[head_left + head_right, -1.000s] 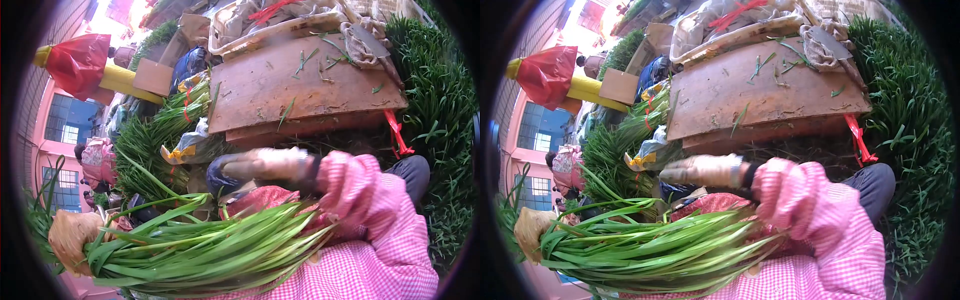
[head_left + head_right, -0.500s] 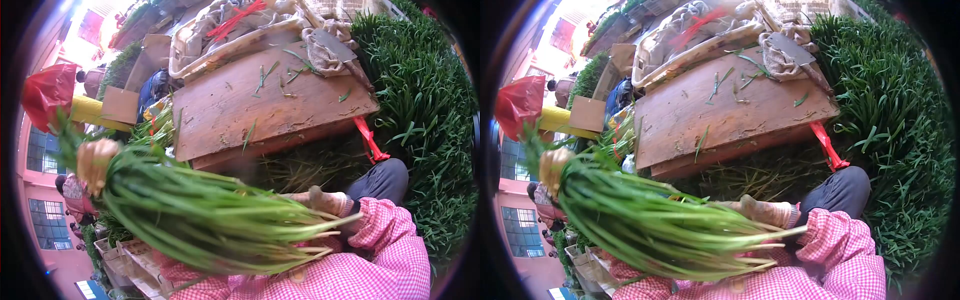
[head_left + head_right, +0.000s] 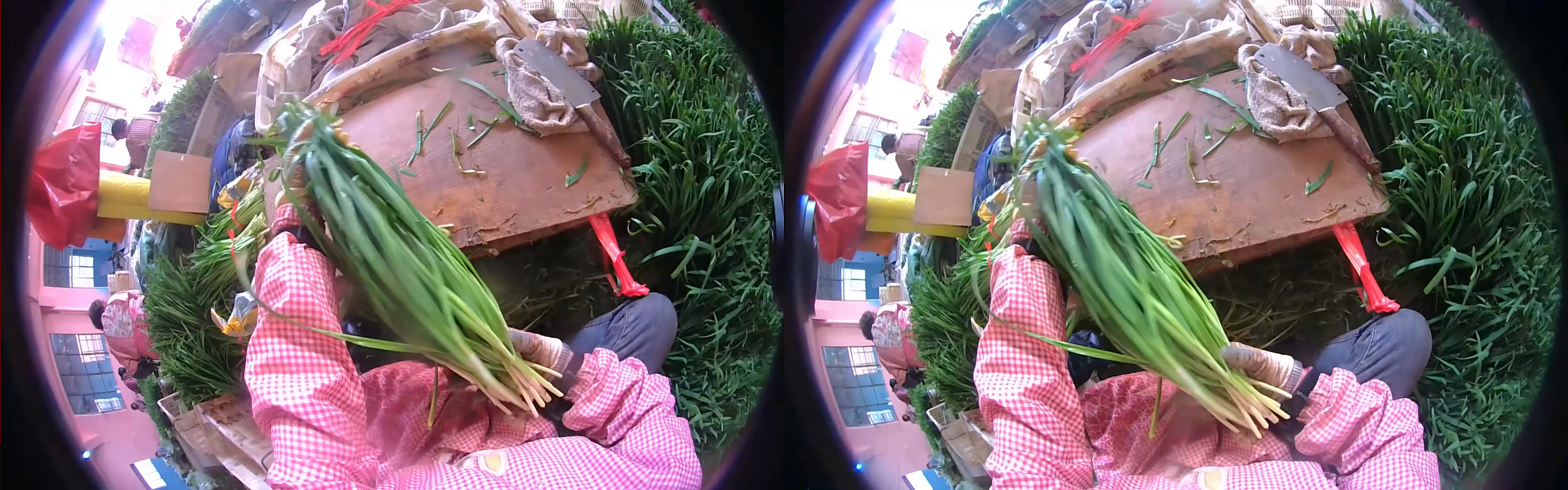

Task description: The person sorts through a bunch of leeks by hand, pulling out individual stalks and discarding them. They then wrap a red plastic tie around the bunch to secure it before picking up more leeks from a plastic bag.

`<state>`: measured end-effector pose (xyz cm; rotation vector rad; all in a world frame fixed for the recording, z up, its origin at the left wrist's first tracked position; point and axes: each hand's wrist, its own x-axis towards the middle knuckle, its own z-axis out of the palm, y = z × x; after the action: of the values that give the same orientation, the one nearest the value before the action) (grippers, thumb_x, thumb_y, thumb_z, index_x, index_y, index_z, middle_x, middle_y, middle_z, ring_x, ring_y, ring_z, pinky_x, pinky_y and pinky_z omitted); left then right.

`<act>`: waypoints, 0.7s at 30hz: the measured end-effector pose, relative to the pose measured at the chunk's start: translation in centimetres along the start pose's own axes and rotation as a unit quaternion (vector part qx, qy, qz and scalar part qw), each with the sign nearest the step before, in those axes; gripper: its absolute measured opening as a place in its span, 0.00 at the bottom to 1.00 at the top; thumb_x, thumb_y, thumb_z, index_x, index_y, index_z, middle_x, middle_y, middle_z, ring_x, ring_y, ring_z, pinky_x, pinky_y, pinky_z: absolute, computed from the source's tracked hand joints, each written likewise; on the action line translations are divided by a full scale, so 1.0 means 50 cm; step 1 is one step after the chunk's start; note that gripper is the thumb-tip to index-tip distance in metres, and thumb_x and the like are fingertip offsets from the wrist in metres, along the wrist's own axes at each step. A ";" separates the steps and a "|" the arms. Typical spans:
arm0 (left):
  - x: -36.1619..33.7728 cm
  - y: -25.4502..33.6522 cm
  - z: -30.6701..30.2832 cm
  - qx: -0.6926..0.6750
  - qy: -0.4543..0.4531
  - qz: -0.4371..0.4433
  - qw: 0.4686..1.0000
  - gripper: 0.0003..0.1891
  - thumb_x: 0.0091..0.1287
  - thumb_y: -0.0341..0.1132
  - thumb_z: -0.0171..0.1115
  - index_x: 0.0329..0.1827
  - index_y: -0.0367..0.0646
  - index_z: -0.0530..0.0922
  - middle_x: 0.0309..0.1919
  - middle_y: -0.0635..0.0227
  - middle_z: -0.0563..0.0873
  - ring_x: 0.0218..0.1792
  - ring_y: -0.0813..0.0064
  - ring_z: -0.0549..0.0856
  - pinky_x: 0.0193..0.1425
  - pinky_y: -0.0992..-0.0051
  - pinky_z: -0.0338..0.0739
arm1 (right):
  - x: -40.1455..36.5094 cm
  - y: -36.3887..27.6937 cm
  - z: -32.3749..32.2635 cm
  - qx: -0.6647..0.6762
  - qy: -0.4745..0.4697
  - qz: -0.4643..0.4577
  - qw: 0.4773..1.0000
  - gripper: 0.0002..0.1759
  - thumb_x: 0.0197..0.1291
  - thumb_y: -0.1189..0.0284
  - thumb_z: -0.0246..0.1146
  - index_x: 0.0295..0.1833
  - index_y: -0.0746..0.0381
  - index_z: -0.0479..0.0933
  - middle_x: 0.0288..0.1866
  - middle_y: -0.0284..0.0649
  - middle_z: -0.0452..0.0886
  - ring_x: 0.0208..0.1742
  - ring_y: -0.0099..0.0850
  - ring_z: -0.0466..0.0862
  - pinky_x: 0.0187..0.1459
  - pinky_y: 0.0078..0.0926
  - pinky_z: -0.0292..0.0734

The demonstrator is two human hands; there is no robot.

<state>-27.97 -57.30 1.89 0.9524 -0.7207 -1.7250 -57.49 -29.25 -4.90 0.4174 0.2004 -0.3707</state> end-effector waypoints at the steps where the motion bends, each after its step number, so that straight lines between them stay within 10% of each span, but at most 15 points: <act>1: 0.027 -0.016 -0.008 0.011 0.006 -0.013 1.000 0.20 0.63 0.48 0.58 0.46 0.39 0.75 0.33 0.58 0.83 0.31 0.61 0.83 0.35 0.63 0.82 | 0.000 -0.004 0.003 0.010 -0.014 0.000 1.000 0.30 0.56 0.60 0.64 0.60 0.65 0.68 0.52 0.50 0.78 0.46 0.39 0.82 0.48 0.44 0.80; 16: 0.031 -0.054 -0.235 -0.016 0.209 -0.054 0.976 0.30 0.65 0.57 0.50 0.56 0.36 0.68 0.54 0.48 0.75 0.49 0.55 0.78 0.49 0.51 0.76 | 0.051 -0.034 -0.014 0.079 -0.056 0.002 0.995 0.35 0.53 0.63 0.67 0.64 0.64 0.65 0.61 0.52 0.70 0.59 0.47 0.74 0.58 0.53 0.70; 21: -0.161 0.017 -0.221 0.230 0.422 -0.174 0.860 0.35 0.65 0.60 0.47 0.59 0.34 0.64 0.57 0.46 0.72 0.57 0.53 0.74 0.53 0.47 0.72 | 0.046 -0.017 -0.042 0.099 -0.055 -0.042 0.993 0.34 0.53 0.63 0.67 0.64 0.64 0.65 0.61 0.51 0.71 0.58 0.46 0.74 0.58 0.52 0.70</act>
<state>-16.51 -50.31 -0.98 2.0967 -0.3682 -1.2098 -55.95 -29.76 -7.69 0.5830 0.0741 -0.4979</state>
